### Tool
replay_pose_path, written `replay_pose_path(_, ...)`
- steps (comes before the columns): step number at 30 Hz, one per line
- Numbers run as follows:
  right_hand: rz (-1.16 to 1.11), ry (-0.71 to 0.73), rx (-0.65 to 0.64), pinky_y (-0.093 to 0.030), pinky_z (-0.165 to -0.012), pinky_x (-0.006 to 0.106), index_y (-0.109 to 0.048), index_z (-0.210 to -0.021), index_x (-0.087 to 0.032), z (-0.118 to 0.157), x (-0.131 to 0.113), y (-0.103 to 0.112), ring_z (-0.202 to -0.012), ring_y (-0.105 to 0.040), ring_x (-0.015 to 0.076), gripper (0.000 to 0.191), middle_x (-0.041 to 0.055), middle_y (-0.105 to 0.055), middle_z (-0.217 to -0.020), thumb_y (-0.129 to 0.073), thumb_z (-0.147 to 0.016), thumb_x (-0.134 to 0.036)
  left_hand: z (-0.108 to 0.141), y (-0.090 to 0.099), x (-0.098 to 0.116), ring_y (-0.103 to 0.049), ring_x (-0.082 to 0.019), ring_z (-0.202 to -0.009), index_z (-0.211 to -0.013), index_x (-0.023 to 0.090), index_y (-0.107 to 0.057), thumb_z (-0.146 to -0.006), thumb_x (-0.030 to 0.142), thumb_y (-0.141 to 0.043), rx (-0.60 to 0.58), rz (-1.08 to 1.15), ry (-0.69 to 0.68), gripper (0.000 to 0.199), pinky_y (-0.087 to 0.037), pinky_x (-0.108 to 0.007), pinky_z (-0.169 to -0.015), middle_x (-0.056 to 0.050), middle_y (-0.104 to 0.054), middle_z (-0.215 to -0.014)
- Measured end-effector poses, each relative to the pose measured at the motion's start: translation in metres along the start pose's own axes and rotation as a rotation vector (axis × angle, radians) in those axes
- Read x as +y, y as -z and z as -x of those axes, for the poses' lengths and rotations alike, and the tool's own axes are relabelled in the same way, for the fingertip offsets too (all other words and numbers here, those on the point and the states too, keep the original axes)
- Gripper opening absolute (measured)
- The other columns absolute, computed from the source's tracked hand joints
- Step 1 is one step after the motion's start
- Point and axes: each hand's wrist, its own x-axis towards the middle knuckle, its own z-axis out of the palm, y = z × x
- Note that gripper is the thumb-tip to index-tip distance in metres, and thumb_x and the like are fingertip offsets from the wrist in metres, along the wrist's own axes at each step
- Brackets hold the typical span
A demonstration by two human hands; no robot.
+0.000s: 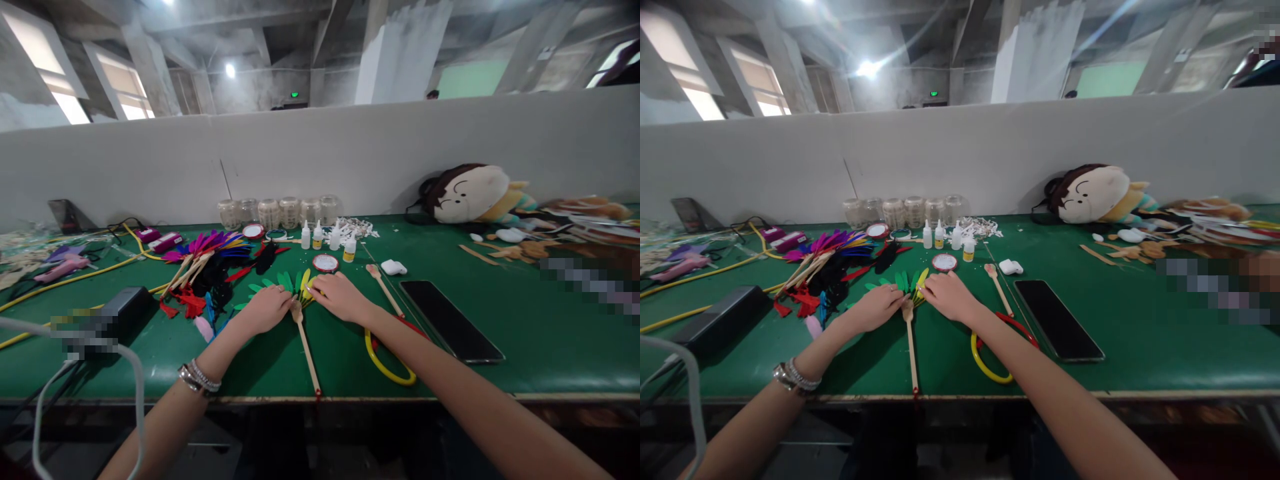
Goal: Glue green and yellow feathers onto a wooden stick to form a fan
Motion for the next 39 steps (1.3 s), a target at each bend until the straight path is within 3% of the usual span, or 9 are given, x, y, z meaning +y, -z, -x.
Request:
replay_pose_path(8,-0.006,-0.001,-0.027,-0.025,-0.063,0.027,-0.055,-0.077,-0.016,0.0,-0.001,0.001,-0.076,-0.051,0.0163,0.035,0.0057,-0.06,-0.082,-0.027,-0.092,-0.031,0.0,0.001,-0.002,-0.055,-0.02,-0.078,-0.08,0.015,-0.058,-0.091,0.033,-0.017,0.005,-0.002,0.013,0.047,-0.039,-0.031,-0.071,-0.008,-0.059,-0.079)
replay_pose_path(18,0.0,0.001,-0.032,-0.025,-0.063,0.027,-0.055,-0.076,-0.017,0.001,-0.002,0.0,-0.077,-0.052,0.0161,0.034,0.005,-0.06,-0.082,-0.028,-0.092,-0.031,0.001,0.0,-0.005,-0.054,-0.018,-0.077,-0.08,0.016,-0.057,-0.091,0.032,-0.022,0.058,0.024,0.048,0.04,-0.039,-0.03,-0.07,-0.006,-0.058,-0.077)
replay_pose_path(25,-0.017,0.006,-0.026,-0.024,-0.063,0.027,-0.055,-0.077,-0.017,0.001,0.0,-0.002,-0.076,-0.051,0.0164,0.034,0.0045,-0.06,-0.081,-0.028,-0.092,-0.032,0.004,0.005,-0.018,-0.053,-0.017,-0.075,-0.076,0.016,-0.055,-0.09,0.033,-0.024,0.103,-0.004,0.205,0.037,-0.038,-0.029,-0.069,-0.006,-0.056,-0.074)
replay_pose_path(31,-0.003,-0.006,-0.018,-0.025,-0.063,0.027,-0.054,-0.077,-0.016,0.001,-0.001,0.0,-0.074,-0.052,0.0159,0.033,0.0044,-0.06,-0.08,-0.028,-0.092,-0.031,0.005,0.004,-0.017,-0.052,-0.016,-0.069,-0.068,0.018,-0.051,-0.087,0.039,-0.033,0.104,0.034,0.172,0.033,-0.036,-0.027,-0.063,-0.003,-0.054,-0.068)
replay_pose_path(39,0.094,-0.217,0.026,-0.026,-0.059,0.027,-0.052,-0.075,-0.016,-0.004,0.014,0.011,-0.073,-0.053,0.0167,0.03,0.0066,-0.061,-0.08,-0.028,-0.091,-0.026,0.0,0.002,-0.018,-0.049,-0.015,-0.064,-0.061,0.019,-0.043,-0.088,0.033,-0.029,0.262,0.133,0.289,0.033,-0.03,-0.025,-0.056,-0.001,-0.049,-0.063)
